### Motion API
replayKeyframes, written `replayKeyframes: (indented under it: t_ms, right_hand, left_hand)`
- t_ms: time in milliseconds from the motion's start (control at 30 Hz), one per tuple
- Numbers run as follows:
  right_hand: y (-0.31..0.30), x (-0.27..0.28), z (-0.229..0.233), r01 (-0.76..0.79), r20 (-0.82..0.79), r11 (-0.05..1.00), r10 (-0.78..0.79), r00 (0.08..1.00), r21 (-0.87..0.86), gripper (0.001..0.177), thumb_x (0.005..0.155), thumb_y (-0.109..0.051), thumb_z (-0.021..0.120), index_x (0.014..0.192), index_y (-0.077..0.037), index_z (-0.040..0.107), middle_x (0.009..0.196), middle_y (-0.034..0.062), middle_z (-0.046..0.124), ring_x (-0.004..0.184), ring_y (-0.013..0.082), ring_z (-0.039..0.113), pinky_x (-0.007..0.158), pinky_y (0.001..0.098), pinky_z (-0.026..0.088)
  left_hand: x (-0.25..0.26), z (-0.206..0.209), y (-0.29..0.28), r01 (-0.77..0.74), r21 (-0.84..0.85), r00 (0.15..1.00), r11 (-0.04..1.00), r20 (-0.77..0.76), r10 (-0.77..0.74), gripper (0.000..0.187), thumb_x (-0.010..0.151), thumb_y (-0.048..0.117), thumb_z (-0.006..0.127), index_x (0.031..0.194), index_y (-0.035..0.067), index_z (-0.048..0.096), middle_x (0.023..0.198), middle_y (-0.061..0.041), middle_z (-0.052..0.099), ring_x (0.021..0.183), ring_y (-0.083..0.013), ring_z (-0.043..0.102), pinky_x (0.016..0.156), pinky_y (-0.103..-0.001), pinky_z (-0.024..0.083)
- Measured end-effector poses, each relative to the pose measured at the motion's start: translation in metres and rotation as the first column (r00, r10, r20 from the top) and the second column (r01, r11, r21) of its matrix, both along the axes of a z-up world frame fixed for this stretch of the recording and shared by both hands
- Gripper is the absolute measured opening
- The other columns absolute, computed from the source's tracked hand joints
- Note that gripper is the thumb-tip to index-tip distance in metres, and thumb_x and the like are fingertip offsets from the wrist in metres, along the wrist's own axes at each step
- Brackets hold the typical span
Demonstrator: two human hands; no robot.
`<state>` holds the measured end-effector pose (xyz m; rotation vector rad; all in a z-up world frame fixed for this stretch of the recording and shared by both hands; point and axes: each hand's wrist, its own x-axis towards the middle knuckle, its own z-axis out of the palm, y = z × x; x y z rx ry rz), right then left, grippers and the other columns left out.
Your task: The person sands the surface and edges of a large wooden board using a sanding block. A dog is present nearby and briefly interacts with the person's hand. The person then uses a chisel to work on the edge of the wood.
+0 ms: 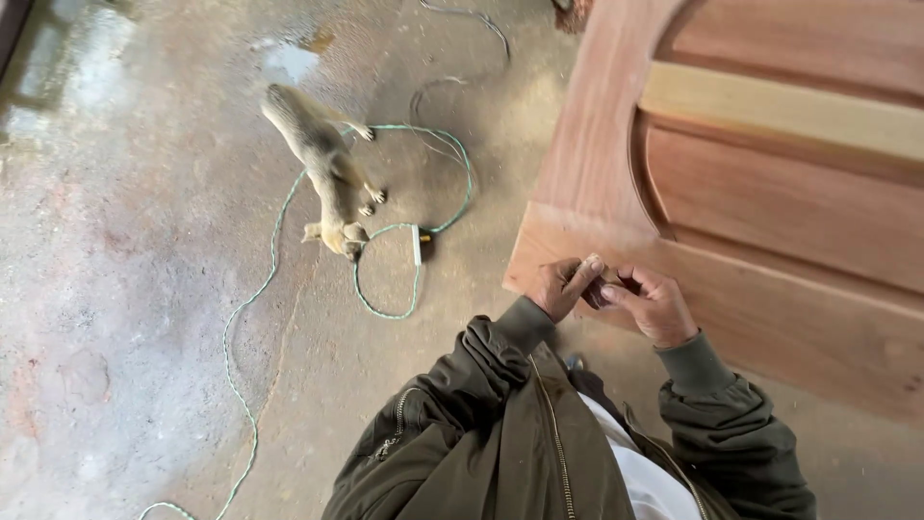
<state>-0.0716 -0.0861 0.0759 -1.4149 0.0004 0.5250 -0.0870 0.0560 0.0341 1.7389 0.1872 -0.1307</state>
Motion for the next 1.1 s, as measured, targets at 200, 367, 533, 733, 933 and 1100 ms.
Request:
replayKeyframes:
  t_ms: [200, 367, 533, 733, 933, 1100]
  right_hand:
    - [0.033, 0.031, 0.023, 0.004, 0.174, 0.993, -0.025, 0.984, 0.121, 0.014, 0.079, 0.002, 0.053, 0.092, 0.002, 0.056, 0.073, 0.0111, 0.056, 0.069, 0.0130, 0.055, 0.063, 0.0298, 0.050]
    - [0.030, 0.078, -0.008, 0.064, 0.667, 0.885, 0.298, 0.683, -0.461, 0.026, 0.080, -0.003, 0.053, 0.105, -0.009, 0.056, 0.097, 0.0142, 0.057, 0.091, 0.0269, 0.055, 0.074, 0.0391, 0.045]
    - [0.036, 0.108, -0.055, 0.003, 0.844, 0.846, 0.531, 0.074, -0.533, 0.037, 0.068, 0.008, 0.053, 0.104, 0.000, 0.055, 0.103, 0.0177, 0.057, 0.094, 0.0329, 0.054, 0.084, 0.0384, 0.044]
    - [-0.024, 0.100, -0.091, -0.051, 0.754, 0.754, 0.648, -0.111, -0.655, 0.044, 0.071, 0.010, 0.050, 0.113, -0.003, 0.052, 0.114, 0.0165, 0.050, 0.109, 0.0324, 0.044, 0.093, 0.0400, 0.034]
    - [-0.124, 0.098, -0.080, -0.012, 0.675, 0.685, 0.715, -0.184, -0.728, 0.036, 0.075, 0.005, 0.043, 0.110, 0.000, 0.052, 0.111, 0.0197, 0.052, 0.107, 0.0330, 0.048, 0.089, 0.0382, 0.040]
    - [-0.058, 0.095, -0.066, -0.052, 0.785, 0.790, 0.595, -0.173, -0.611, 0.028, 0.082, 0.001, 0.043, 0.107, 0.000, 0.056, 0.111, 0.0174, 0.054, 0.106, 0.0315, 0.049, 0.090, 0.0375, 0.039]
  left_hand:
    - [0.025, 0.018, 0.020, -0.081, 0.204, 0.997, 0.976, -0.002, 0.083, 0.043, 0.089, 0.049, 0.028, 0.084, 0.017, 0.057, 0.078, -0.010, 0.062, 0.084, -0.0310, 0.058, 0.076, -0.042, 0.044]
    - [0.018, -0.009, 0.021, 0.003, 0.681, 0.998, 0.732, 0.042, -0.043, 0.038, 0.090, 0.041, 0.031, 0.116, 0.017, 0.044, 0.124, -0.011, 0.040, 0.115, -0.0340, 0.033, 0.098, -0.046, 0.024]
    - [0.007, -0.062, 0.006, -0.086, 0.936, 0.980, 0.341, 0.141, -0.143, 0.052, 0.083, 0.038, 0.038, 0.132, 0.027, 0.025, 0.139, -0.007, 0.020, 0.129, -0.0298, 0.012, 0.101, -0.052, 0.010]
    - [-0.022, -0.040, -0.019, -0.173, 0.921, 0.952, 0.350, 0.065, 0.298, 0.056, 0.084, 0.054, 0.037, 0.132, 0.027, 0.024, 0.139, -0.004, 0.018, 0.127, -0.0295, 0.015, 0.098, -0.057, 0.015]
    - [-0.017, -0.074, -0.041, -0.593, 0.678, 0.642, 0.435, 0.072, 0.764, 0.087, 0.076, 0.065, 0.043, 0.137, 0.018, 0.002, 0.142, -0.007, -0.002, 0.128, -0.0387, 0.003, 0.099, -0.055, 0.017]
    - [-0.009, -0.091, -0.044, -0.759, 0.586, 0.510, 0.284, 0.265, 0.818, 0.068, 0.078, 0.047, 0.049, 0.133, 0.019, 0.019, 0.136, -0.008, 0.016, 0.124, -0.0338, 0.022, 0.106, -0.039, 0.020]
